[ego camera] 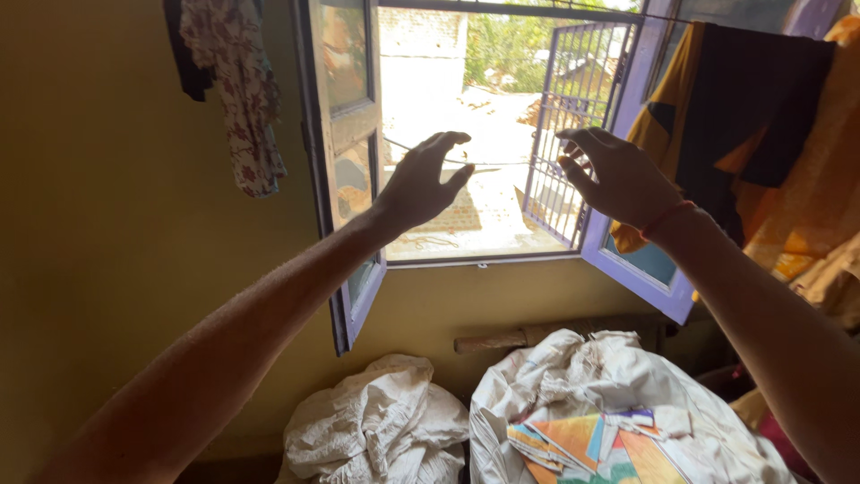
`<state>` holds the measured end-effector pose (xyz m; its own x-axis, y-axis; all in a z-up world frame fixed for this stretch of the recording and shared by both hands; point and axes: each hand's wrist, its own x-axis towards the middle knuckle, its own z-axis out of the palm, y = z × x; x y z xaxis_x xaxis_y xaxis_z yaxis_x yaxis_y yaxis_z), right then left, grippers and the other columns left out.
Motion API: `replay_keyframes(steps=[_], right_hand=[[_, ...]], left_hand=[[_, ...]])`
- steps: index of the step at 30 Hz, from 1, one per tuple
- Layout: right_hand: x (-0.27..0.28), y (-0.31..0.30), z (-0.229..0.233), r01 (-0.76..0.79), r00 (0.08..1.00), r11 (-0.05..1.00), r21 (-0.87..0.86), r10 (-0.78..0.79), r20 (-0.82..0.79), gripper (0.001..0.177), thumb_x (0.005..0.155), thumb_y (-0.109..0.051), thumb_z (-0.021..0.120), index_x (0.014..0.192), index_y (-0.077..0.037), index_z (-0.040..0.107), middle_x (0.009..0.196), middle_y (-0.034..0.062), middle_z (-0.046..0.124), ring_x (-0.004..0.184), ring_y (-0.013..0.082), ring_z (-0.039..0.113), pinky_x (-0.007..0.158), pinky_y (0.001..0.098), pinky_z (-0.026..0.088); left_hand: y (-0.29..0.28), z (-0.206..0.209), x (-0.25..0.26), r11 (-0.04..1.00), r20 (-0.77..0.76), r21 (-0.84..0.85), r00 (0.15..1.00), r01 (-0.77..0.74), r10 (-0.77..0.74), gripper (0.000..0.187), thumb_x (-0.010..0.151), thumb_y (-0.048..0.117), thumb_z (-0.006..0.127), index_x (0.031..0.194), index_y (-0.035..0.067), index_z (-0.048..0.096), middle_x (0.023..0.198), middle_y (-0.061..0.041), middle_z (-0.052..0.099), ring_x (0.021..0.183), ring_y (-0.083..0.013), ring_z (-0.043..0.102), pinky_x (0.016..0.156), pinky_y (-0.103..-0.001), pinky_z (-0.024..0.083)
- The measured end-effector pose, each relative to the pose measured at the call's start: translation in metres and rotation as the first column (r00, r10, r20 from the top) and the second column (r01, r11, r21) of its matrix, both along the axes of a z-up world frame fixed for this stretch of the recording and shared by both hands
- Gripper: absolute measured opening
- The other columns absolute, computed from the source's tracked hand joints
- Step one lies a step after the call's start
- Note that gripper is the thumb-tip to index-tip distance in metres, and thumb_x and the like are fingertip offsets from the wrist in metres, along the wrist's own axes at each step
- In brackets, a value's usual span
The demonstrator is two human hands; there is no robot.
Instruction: The person opens a window with a metal grille, then walks to a desk and opens a drawer containing small items. The person closes the drawer, walks back to the window, and closes it.
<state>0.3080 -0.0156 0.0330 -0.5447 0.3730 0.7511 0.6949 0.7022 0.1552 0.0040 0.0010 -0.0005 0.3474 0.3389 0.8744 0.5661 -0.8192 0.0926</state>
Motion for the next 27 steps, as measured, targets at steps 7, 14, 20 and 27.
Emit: replay_keyframes(steps=[7, 14, 20, 27], right_hand=[[0.013, -0.014, -0.002, 0.056, 0.998, 0.997, -0.055, -0.056, -0.001, 0.035, 0.106, -0.024, 0.058, 0.134, -0.003, 0.060, 0.116, 0.0186, 0.071, 0.092, 0.0290, 0.075, 0.085, 0.0408, 0.059], [0.050, -0.030, -0.008, 0.102, 0.995, 0.992, -0.069, -0.101, 0.020, 0.036, 0.101, -0.019, 0.061, 0.132, 0.000, 0.061, 0.118, 0.0196, 0.071, 0.100, 0.0290, 0.073, 0.090, 0.0402, 0.058], [0.094, -0.061, -0.016, 0.161, 0.986, 0.975, -0.154, -0.165, -0.012, 0.035, 0.097, -0.012, 0.064, 0.129, 0.001, 0.062, 0.112, 0.0167, 0.073, 0.101, 0.0265, 0.074, 0.088, 0.0376, 0.059], [0.160, -0.116, -0.020, 0.301, 0.953, 0.941, -0.153, -0.304, 0.009, 0.029, 0.100, -0.016, 0.066, 0.124, 0.001, 0.065, 0.110, 0.0179, 0.073, 0.098, 0.0278, 0.073, 0.087, 0.0389, 0.058]], left_hand=[[0.002, 0.000, 0.023, 0.995, 0.043, 0.029, 0.995, 0.093, -0.094, 0.033, 0.099, 0.022, 0.070, 0.125, 0.002, 0.063, 0.120, -0.017, 0.073, 0.114, -0.0312, 0.070, 0.099, -0.043, 0.056], [0.000, -0.006, 0.063, 0.981, 0.062, -0.048, 0.981, 0.188, -0.185, 0.033, 0.100, 0.021, 0.068, 0.125, 0.001, 0.063, 0.122, -0.018, 0.072, 0.118, -0.0326, 0.069, 0.100, -0.044, 0.054], [-0.005, -0.014, 0.099, 0.962, 0.055, -0.110, 0.968, 0.251, -0.247, 0.032, 0.099, 0.021, 0.067, 0.124, 0.001, 0.065, 0.123, -0.018, 0.072, 0.118, -0.0325, 0.068, 0.100, -0.043, 0.053], [-0.016, -0.018, 0.167, 0.925, 0.064, -0.136, 0.935, 0.355, -0.349, 0.032, 0.097, 0.020, 0.069, 0.124, 0.002, 0.067, 0.124, -0.017, 0.072, 0.119, -0.0313, 0.068, 0.102, -0.042, 0.052]])
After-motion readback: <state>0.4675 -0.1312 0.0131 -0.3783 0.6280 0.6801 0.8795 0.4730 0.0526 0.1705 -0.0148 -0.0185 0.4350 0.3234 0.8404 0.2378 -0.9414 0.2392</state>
